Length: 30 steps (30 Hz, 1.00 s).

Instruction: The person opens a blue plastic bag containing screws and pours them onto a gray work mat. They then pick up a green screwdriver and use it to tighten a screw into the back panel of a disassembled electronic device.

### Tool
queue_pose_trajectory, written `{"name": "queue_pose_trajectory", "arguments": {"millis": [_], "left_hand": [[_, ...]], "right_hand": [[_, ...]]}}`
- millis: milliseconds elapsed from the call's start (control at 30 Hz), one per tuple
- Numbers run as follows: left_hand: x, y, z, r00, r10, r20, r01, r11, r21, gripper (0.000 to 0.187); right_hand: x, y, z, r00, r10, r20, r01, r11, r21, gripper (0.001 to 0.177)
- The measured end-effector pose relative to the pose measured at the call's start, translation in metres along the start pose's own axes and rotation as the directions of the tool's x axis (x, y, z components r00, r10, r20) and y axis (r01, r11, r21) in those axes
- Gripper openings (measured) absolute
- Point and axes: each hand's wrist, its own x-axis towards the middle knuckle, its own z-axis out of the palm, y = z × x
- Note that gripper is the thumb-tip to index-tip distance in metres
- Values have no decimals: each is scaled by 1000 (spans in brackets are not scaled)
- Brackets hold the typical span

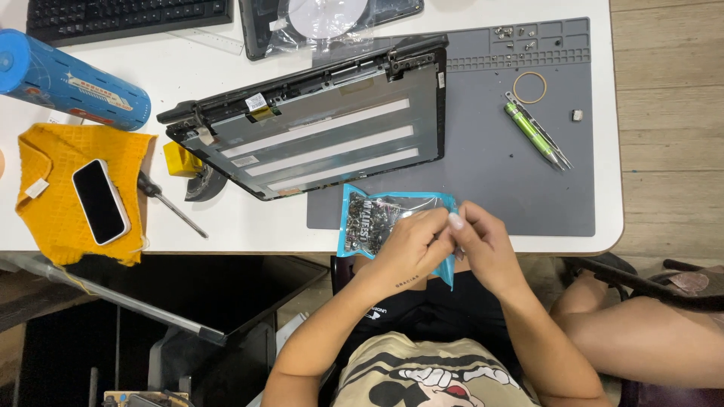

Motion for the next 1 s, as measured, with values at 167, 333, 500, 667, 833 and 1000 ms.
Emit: {"name": "queue_pose_trajectory", "arguments": {"millis": [167, 333, 500, 667, 833, 1000], "left_hand": [[3, 3, 2, 998, 51, 25, -51, 999, 4, 30], [4, 7, -6, 997, 31, 73, -21, 992, -126, 32], [-2, -10, -12, 996, -1, 89, 27, 955, -297, 33], [-10, -7, -18, 998, -21, 53, 39, 927, -374, 39], [-15, 0, -24, 998, -29, 51, 47, 908, -416, 40], [-16, -7, -23, 998, -27, 56, 51, 860, -507, 41]], "right_hand": [[2, -14, 2, 996, 85, 23, -83, 994, -67, 48], [7, 3, -14, 983, 137, 125, -158, 972, 176, 47], [12, 7, -8, 972, 14, 233, -116, 895, 431, 43], [20, -3, -5, 927, -148, 344, -33, 883, 468, 41], [25, -19, 2, 883, -275, 381, 59, 870, 490, 41], [26, -22, 5, 863, -314, 396, 89, 866, 492, 41]]}}
